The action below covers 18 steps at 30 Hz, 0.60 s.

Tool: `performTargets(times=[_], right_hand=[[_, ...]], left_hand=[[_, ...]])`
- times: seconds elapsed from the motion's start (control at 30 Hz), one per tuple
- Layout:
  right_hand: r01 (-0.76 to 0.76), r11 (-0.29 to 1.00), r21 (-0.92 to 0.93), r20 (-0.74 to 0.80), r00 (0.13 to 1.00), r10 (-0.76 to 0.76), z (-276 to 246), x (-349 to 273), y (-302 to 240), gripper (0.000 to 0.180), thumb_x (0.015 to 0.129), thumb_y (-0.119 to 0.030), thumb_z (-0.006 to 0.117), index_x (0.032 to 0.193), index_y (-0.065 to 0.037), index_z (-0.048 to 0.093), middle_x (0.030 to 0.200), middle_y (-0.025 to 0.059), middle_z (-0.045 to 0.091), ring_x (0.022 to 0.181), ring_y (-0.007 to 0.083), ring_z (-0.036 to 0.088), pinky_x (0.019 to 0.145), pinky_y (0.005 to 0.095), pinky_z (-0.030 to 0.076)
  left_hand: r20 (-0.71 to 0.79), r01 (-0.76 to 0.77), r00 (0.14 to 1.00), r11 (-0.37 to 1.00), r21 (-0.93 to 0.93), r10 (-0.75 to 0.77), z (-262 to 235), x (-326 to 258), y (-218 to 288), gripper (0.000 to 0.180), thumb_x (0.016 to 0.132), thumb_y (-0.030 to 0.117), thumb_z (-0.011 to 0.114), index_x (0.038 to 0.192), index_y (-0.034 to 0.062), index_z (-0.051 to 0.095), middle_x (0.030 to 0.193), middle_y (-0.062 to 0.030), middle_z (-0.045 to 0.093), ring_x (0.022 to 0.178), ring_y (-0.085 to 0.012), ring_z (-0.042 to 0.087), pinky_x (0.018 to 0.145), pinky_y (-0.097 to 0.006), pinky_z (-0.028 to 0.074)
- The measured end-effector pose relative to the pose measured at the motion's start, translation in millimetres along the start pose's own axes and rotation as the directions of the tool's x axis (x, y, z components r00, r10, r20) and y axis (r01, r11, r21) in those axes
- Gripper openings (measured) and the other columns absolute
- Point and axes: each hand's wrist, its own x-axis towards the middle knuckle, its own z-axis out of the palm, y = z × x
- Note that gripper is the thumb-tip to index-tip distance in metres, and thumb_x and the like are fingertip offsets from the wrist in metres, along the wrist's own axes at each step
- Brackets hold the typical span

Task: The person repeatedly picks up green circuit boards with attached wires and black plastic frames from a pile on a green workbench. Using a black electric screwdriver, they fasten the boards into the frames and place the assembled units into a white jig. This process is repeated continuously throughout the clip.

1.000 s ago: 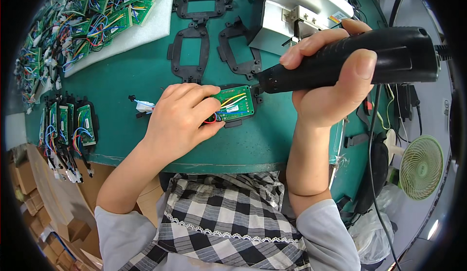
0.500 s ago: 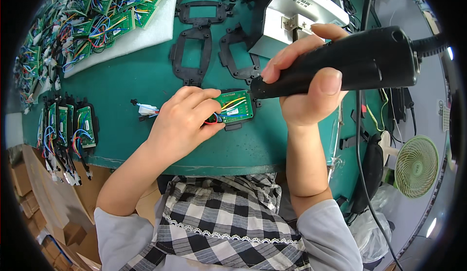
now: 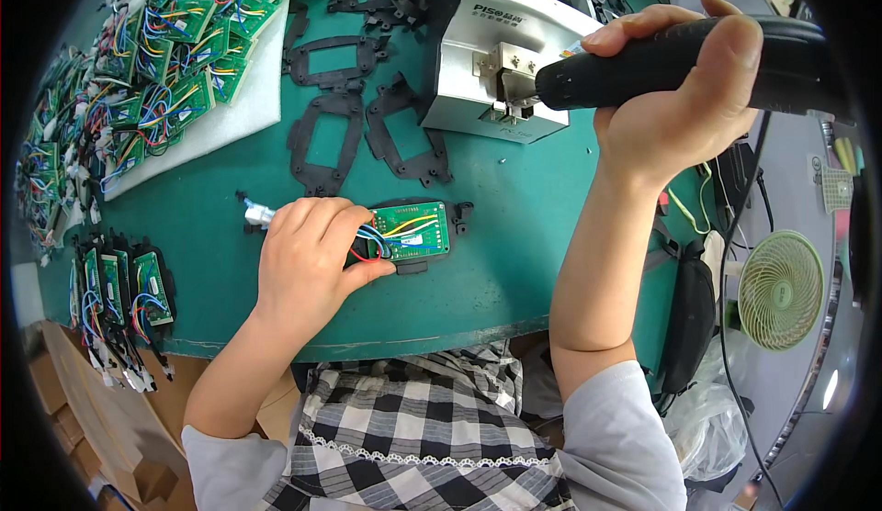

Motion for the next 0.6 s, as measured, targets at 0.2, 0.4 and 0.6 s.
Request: performTargets(times=[0.2, 0.4, 0.6], right_hand=[[-0.118, 0.990, -0.082, -0.045, 0.992, 0.115, 12.2, -5.9, -9.5, 0.059, 0.090, -0.046, 0.054, 0.107, 0.010, 0.044, 0.060, 0.0160, 0.057, 0.044, 0.0231, 0.058, 0.045, 0.0320, 0.050], [-0.038, 0.999, 0.011, -0.035, 0.999, 0.038, 2.1, -30.8, -17.7, 0.067, 0.089, -0.054, 0.049, 0.113, 0.009, 0.040, 0.065, 0.0158, 0.058, 0.046, 0.0246, 0.057, 0.048, 0.0336, 0.051], [-0.136, 0.988, -0.071, 0.056, 0.988, 0.140, 2.0, -47.9, -21.5, 0.068, 0.087, -0.054, 0.054, 0.114, 0.007, 0.040, 0.063, 0.0141, 0.057, 0.046, 0.0225, 0.056, 0.044, 0.0312, 0.048]], left_hand=[[-0.026, 0.020, 0.999, 0.997, -0.068, -0.022, 5.7, -2.7, -3.4, 0.050, 0.057, 0.029, 0.083, 0.095, 0.0044, 0.061, 0.096, -0.0088, 0.062, 0.091, -0.0297, 0.057, 0.080, -0.039, 0.046], [-0.048, 0.019, 0.999, 0.996, -0.085, -0.023, 9.6, -1.7, -7.0, 0.050, 0.056, 0.028, 0.084, 0.094, 0.0043, 0.060, 0.095, -0.0089, 0.062, 0.090, -0.0296, 0.057, 0.080, -0.039, 0.047], [-0.047, 0.022, 0.999, 0.995, -0.092, -0.026, 10.3, -3.5, -7.0, 0.050, 0.057, 0.029, 0.083, 0.094, 0.0046, 0.061, 0.095, -0.0084, 0.062, 0.090, -0.0295, 0.057, 0.080, -0.039, 0.047]])
